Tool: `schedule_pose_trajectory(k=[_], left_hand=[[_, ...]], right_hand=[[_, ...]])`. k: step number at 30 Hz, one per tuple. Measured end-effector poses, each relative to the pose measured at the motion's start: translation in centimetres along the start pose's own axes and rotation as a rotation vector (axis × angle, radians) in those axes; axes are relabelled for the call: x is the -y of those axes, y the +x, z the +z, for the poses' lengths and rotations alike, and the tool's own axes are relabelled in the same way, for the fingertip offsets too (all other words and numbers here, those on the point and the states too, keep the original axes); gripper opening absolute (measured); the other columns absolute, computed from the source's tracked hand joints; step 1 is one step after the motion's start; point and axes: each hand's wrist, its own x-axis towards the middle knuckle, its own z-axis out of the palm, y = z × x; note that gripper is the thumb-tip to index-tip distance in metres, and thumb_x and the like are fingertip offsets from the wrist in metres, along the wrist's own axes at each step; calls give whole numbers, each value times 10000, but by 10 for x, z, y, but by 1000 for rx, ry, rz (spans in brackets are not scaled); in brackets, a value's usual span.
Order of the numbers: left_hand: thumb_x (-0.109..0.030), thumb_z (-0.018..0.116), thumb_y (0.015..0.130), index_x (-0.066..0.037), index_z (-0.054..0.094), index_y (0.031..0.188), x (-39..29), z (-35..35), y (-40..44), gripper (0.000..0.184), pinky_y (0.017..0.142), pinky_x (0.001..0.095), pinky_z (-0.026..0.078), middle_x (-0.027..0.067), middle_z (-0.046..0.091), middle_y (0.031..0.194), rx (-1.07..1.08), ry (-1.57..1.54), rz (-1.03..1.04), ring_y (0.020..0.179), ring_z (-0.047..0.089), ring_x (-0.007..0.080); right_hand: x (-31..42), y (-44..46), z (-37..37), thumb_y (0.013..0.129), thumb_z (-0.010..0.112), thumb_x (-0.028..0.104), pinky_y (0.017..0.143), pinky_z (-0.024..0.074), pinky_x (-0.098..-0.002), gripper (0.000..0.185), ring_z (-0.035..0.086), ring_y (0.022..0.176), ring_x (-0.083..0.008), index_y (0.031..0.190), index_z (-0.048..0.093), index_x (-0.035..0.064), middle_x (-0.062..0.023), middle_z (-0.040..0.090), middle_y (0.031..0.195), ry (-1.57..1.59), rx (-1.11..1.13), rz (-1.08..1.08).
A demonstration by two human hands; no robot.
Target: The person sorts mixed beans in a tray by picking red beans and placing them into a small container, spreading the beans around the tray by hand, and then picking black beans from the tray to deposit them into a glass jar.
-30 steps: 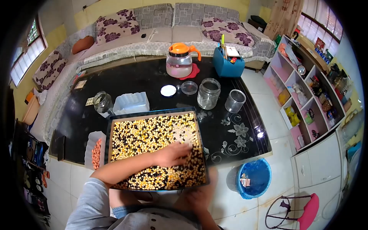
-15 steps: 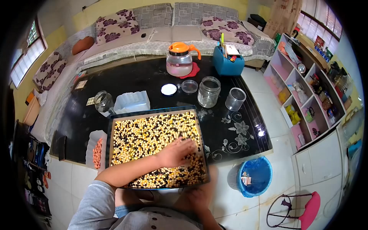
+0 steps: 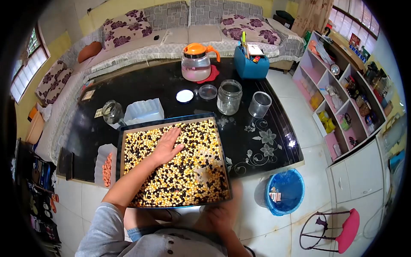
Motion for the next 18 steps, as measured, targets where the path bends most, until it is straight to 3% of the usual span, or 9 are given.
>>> schedule_pose_trajectory(k=[5, 10, 14, 16, 18], left_hand=[[-512, 299, 919, -118, 54, 1434, -42, 7, -5, 694, 1119, 366, 60, 134, 66, 1487, 156, 87, 170, 1375, 71, 276], [-526, 378, 892, -100, 273, 1397, -75, 12, -37, 669, 1103, 468, 101, 152, 162, 1472, 282, 34, 503, 1368, 130, 298], [-528, 348, 896, -105, 293, 1388, -65, 0, -53, 651, 1103, 481, 77, 151, 167, 1470, 307, 113, 583, 1369, 135, 287], [-517, 349, 900, -109, 296, 1385, -47, -5, -49, 636, 1103, 481, 66, 153, 170, 1469, 288, 175, 531, 1371, 126, 282], [-515, 349, 901, -97, 301, 1378, -29, -18, -43, 637, 1099, 490, 58, 157, 179, 1465, 114, 121, 170, 1373, 118, 275]], right_hand=[[0, 4, 3, 602, 674, 128, 680, 462, -365, 147, 558, 737, -242, 745, 642, 117, -37, 597, 807, -30, -23, -4], [0, 5, 3, 588, 675, 108, 657, 463, -362, 141, 559, 708, -247, 724, 638, 110, -31, 588, 761, -14, -70, -32], [1, 4, 3, 589, 671, 96, 660, 464, -364, 127, 572, 740, -260, 710, 634, 108, -39, 591, 754, -1, -30, 13], [3, 5, 2, 590, 670, 98, 663, 464, -367, 124, 574, 744, -264, 709, 634, 107, -42, 594, 756, 0, -36, 13], [3, 5, 2, 592, 670, 99, 667, 464, -371, 122, 576, 749, -268, 708, 634, 105, -46, 596, 757, 3, -41, 19]])
